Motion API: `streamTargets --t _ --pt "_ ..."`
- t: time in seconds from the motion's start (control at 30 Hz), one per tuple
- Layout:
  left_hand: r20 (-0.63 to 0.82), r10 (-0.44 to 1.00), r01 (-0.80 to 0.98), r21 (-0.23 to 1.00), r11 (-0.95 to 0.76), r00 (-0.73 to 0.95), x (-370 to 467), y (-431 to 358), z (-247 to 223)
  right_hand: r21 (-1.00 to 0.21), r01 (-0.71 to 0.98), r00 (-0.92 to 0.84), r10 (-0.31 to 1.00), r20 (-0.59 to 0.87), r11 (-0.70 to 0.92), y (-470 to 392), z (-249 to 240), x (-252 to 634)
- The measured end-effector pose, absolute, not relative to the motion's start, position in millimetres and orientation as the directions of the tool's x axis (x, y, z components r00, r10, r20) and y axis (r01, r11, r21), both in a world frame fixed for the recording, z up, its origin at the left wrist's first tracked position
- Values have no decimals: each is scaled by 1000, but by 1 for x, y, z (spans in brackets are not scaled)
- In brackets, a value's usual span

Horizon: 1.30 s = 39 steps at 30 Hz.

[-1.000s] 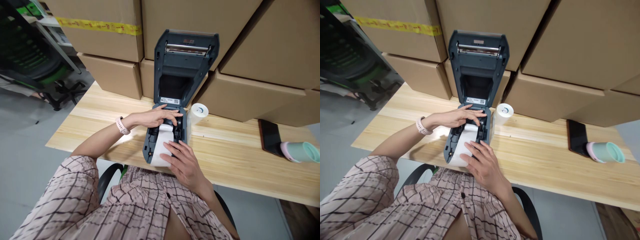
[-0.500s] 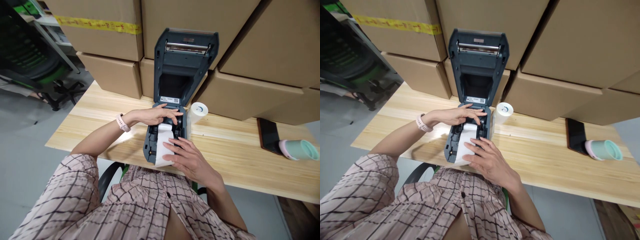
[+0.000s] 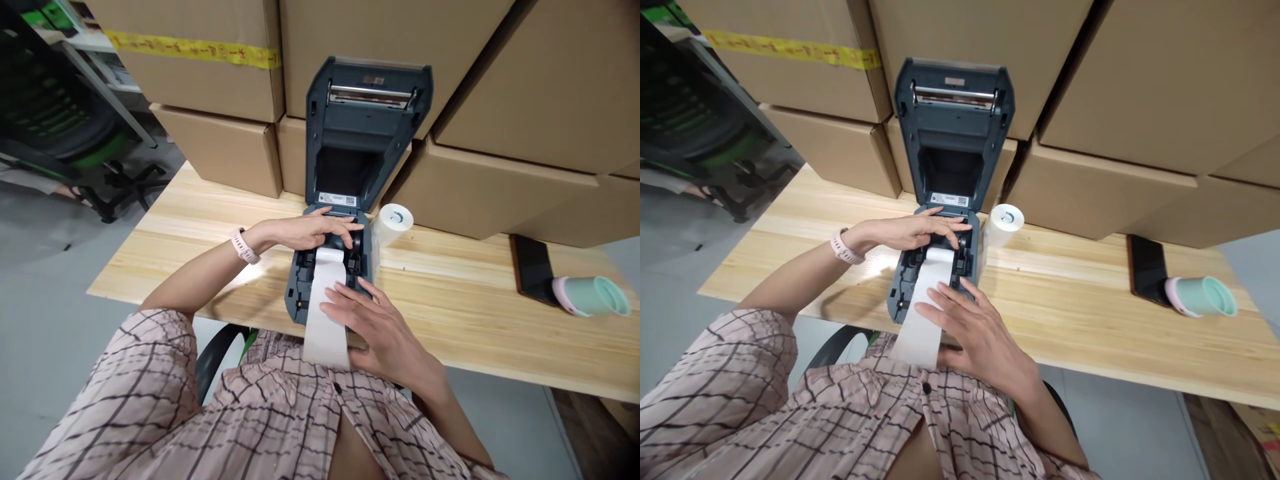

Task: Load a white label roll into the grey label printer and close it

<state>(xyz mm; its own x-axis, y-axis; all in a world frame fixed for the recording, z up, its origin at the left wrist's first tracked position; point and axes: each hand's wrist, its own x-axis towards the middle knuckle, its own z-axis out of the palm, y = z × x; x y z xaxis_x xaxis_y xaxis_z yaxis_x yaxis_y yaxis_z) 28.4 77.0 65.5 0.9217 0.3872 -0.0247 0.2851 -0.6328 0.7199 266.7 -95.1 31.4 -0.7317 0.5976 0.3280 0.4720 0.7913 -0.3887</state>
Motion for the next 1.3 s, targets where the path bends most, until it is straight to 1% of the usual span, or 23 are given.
streamTargets --t 0.1,0.33,0.63,0.73,0.77,0.83,0.9,0.93,1.0,1.03,1.07,1.13,1.17,1.23,1.3 --pt "-38 385 293 716 -633 922 29 77 66 -393 478 -725 605 329 786 -98 28 266" --pt "-39 389 301 707 -640 920 30 77 65 -350 511 -741 609 282 785 -104 23 266" --pt "-46 465 374 666 -645 884 32 70 63 -352 519 -734 617 284 779 -105 25 263" --pt "-9 541 428 624 -654 841 33 62 64 -365 512 -737 616 279 778 -106 29 264" --pt "39 583 447 599 -664 812 32 57 65 -384 490 -740 606 291 783 -106 32 267" --pt "199 660 478 545 -689 724 31 39 64 -452 421 -717 594 365 786 -100 42 276" --pt "375 688 480 512 -712 620 29 13 61 -522 352 -603 615 507 776 -85 57 287" --pt "439 682 464 509 -725 585 28 -2 58 -542 338 -502 634 588 770 -73 66 292" --pt "453 632 385 526 -759 629 26 -34 49 -533 348 -286 629 723 771 -43 86 298" --pt "420 621 366 542 -757 662 26 -50 44 -534 387 -188 632 752 751 -24 96 298" --pt "411 619 368 540 -757 670 26 -64 39 -544 416 -157 646 747 729 -3 106 296" --pt "433 628 389 522 -760 647 26 -87 32 -635 435 -104 737 668 638 40 127 287" --pt "423 639 387 541 -747 642 27 -95 31 -712 392 -84 793 603 583 60 136 281" --pt "411 665 366 599 -713 623 27 -108 31 -853 245 -47 884 465 461 96 151 269" --pt "390 692 324 674 -664 607 27 -117 34 -913 139 -12 923 385 383 114 159 260"
